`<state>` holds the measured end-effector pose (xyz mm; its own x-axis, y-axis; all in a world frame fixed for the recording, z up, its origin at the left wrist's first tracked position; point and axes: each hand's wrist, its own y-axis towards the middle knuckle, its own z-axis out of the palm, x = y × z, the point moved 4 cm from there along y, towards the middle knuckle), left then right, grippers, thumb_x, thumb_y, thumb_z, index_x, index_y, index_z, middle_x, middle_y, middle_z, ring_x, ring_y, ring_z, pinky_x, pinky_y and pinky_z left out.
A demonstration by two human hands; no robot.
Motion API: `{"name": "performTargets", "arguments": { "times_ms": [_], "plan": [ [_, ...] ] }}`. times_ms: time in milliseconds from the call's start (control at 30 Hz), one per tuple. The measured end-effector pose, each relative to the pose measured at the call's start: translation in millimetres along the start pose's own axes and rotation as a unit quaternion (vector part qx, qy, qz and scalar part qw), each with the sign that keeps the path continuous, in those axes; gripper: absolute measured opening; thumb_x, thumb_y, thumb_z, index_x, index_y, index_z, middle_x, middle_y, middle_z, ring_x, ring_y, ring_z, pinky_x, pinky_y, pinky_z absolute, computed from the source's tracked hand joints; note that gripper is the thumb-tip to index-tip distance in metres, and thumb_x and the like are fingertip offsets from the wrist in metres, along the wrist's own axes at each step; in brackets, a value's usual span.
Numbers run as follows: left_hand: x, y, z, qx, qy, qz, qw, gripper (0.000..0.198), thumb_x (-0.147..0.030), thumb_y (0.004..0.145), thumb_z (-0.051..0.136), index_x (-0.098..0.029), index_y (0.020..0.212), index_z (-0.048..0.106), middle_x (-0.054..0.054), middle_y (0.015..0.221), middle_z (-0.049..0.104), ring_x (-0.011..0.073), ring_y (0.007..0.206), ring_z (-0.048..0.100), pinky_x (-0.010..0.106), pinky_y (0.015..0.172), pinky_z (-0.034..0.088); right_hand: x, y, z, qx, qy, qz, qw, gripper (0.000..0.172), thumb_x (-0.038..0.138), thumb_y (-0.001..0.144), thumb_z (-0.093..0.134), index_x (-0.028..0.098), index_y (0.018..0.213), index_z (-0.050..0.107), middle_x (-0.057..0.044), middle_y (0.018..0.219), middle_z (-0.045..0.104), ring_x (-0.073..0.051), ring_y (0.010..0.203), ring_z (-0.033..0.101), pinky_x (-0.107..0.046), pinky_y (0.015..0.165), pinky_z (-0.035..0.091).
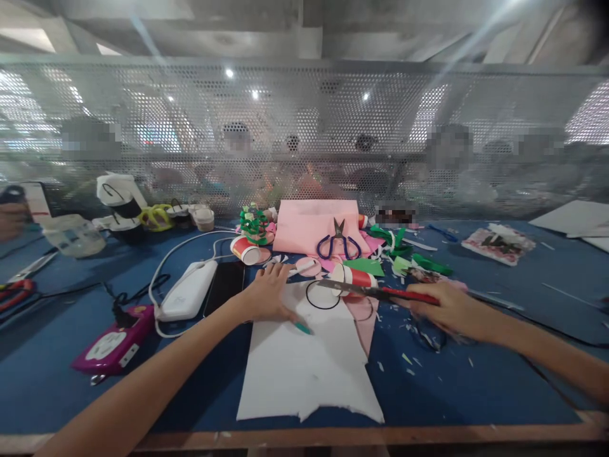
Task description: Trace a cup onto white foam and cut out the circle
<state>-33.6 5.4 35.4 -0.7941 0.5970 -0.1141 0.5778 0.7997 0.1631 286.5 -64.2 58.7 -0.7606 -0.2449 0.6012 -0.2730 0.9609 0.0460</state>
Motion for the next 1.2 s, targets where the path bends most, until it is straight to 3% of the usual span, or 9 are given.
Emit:
{"name": "performTargets", "arguments": {
  "times_ms": [33,100,233,333,433,633,767,1033,1200],
  "plan": [
    [2,0,0.3,0.006,-0.003,-0.002,1.000,0.104,-0.070,0.041,0.062,-0.021,0.127,0.027,0.016,0.126,0.038,0.0398,0.116,0.033,0.052,0.090,0.029,-1,1,14,0.071,0.082,0.029,0.994,0.034,0.052,0.078,0.046,0.021,0.069,0.055,0.003,0.046,0.056,-0.014,0.039,0.055,-0.024,0.039,0.040],
    [6,1,1.0,0.017,-0.014,-0.010,1.000,0.105,-0.070,0.041,0.062,-0.021,0.127,0.028,0.016,0.124,0.041,0.0405,0.115,0.034,0.052,0.088,0.030,-1,6,33,0.083,0.111,0.029,0.990,0.036,0.051,0.081,0.038,0.020,0.070,0.053,0.000,0.056,0.062,-0.016,0.050,0.061,-0.025,0.046,0.045],
    [6,2,0.1,0.023,-0.045,-0.018,0.999,0.099,-0.066,0.040,0.065,-0.021,0.122,0.032,0.014,0.114,0.048,0.0374,0.107,0.043,0.047,0.084,0.034,-1,22,45,-0.049,0.065,0.029,0.996,0.036,0.051,0.078,0.042,0.019,0.079,0.057,-0.003,0.067,0.061,-0.021,0.062,0.060,-0.028,0.049,0.043],
    [3,2,-1.7,0.018,-0.055,-0.004,0.998,0.094,-0.066,0.041,0.065,-0.018,0.116,0.036,0.014,0.112,0.049,0.0358,0.105,0.044,0.045,0.084,0.034,0,33,44,-0.113,0.021,0.034,0.993,0.035,0.054,0.067,0.056,0.018,0.070,0.055,-0.002,0.064,0.057,-0.023,0.063,0.055,-0.029,0.052,0.038],
    [1,1,-2.2,0.014,-0.063,-0.001,0.998,0.094,-0.068,0.042,0.063,-0.015,0.115,0.037,0.014,0.111,0.049,0.0355,0.104,0.045,0.045,0.085,0.033,3,41,49,-0.131,-0.001,0.034,0.991,0.034,0.049,0.057,0.066,0.019,0.068,0.054,0.001,0.056,0.053,-0.020,0.056,0.051,-0.027,0.050,0.035],
    [3,0,-1.9,0.010,-0.074,0.020,0.997,0.095,-0.071,0.044,0.061,-0.016,0.118,0.035,0.015,0.117,0.047,0.0362,0.110,0.043,0.046,0.088,0.031,8,54,60,-0.148,-0.005,0.021,0.989,0.030,0.044,0.059,0.065,0.018,0.068,0.054,0.002,0.057,0.056,-0.016,0.054,0.052,-0.024,0.049,0.038],
    [2,-1,-3.5,0.004,-0.080,0.026,0.996,0.095,-0.071,0.045,0.060,-0.018,0.120,0.033,0.014,0.119,0.045,0.0348,0.112,0.042,0.045,0.089,0.033,10,70,45,-0.208,-0.037,0.008,0.977,0.026,0.042,0.064,0.061,0.018,0.073,0.054,-0.001,0.062,0.058,-0.018,0.057,0.054,-0.026,0.052,0.039],
    [-5,-4,-8.6,-0.015,-0.061,0.052,0.997,0.101,-0.073,0.048,0.057,-0.018,0.127,0.028,0.014,0.119,0.046,0.0316,0.106,0.049,0.044,0.089,0.036,19,128,-9,-0.338,-0.141,-0.030,0.930,0.019,0.027,0.071,0.053,0.016,0.086,0.056,-0.010,0.082,0.060,-0.025,0.078,0.055,-0.033,0.070,0.040],
    [-6,-6,-7.5,-0.039,-0.048,0.055,0.997,0.103,-0.076,0.048,0.053,-0.018,0.129,0.027,0.015,0.128,0.040,0.0336,0.114,0.043,0.044,0.093,0.035,21,152,-43,-0.428,-0.177,-0.007,0.887,0.032,0.036,0.082,0.039,0.011,0.093,0.055,-0.019,0.091,0.056,-0.030,0.087,0.051,-0.043,0.075,0.037]
  ]
}}
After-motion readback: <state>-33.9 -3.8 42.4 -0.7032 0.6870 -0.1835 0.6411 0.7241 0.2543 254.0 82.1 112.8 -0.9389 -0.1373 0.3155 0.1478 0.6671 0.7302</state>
